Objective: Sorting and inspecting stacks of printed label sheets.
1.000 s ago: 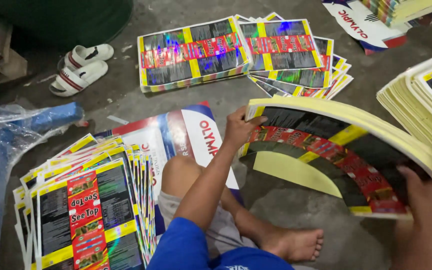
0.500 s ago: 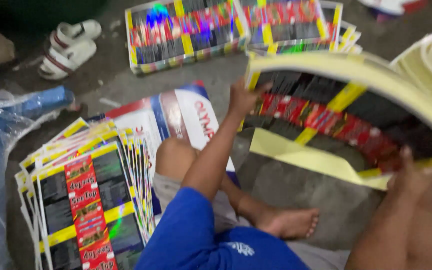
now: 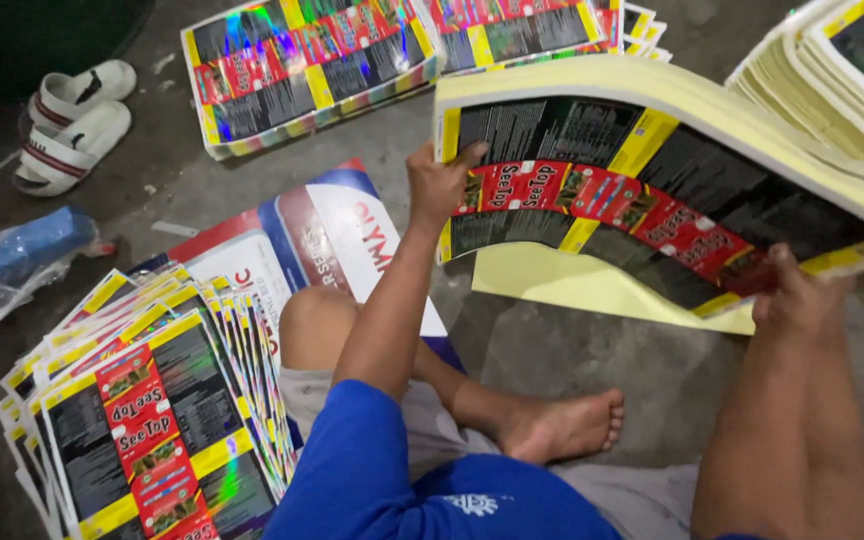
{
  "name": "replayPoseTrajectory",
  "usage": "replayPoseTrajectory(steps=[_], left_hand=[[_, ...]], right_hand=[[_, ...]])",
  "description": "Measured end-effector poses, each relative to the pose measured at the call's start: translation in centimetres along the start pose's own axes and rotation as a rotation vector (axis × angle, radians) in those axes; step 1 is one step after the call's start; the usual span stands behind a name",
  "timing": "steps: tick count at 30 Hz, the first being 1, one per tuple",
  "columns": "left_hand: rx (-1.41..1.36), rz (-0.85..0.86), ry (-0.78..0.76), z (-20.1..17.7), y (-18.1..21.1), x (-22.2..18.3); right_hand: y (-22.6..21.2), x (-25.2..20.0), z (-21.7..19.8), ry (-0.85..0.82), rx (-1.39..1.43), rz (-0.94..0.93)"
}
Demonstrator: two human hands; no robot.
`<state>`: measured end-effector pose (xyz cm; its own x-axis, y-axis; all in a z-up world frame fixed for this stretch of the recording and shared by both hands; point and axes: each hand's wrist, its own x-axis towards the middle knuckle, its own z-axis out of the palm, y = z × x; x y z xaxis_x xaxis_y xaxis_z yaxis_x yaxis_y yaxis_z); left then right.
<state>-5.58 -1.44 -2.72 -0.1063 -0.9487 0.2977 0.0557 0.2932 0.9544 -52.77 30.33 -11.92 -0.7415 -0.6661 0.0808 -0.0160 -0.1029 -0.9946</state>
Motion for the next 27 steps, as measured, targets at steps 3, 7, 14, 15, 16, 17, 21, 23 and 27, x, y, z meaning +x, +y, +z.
replayPoseTrajectory(steps=[3,7,14,15,16,17,21,23,27], left_hand=[[-0.164,-0.050,-0.111,-1.9,-0.2,1.5],[-0.323,-0.091,-0.159,-2.8,0.8,0.7],[-0.166,0.021,-0.170,-1.4,-1.3,1.6],[-0.158,0.072,-0.142,-1.2,-0.6,1.7],[-0.151,0.063,-0.138,-1.7,-1.5,2.1],[-0.109,0.081,-0.154,-2.1,-2.3,2.5],[-0.167,-0.038,-0.257,-1.1,-4.4,1.9],[-0.247,-0.063,-0.238,-1.2,-5.3,1.3],[-0.363,-0.067,-0.159,-0.7,-1.9,0.4]], right_hand=[[-2.3,-1.3,1.2,-0.067,0.260,-0.063],[-5.1,-4.4,3.3,-0.098,0.275,0.001],[-0.7,-0.4,-0.5,-0.035,-0.052,0.180],[0.2,0.3,-1.4,-0.052,0.056,0.158],[1.1,0.6,-1.4,-0.056,0.055,0.169],[2.1,0.9,-1.4,-0.086,0.174,0.138],[3.9,0.9,-4.5,-0.116,0.127,0.050],[-0.3,-1.1,-1.1,-0.142,0.144,0.063],[-3.6,-2.8,2.8,-0.234,0.324,0.011]])
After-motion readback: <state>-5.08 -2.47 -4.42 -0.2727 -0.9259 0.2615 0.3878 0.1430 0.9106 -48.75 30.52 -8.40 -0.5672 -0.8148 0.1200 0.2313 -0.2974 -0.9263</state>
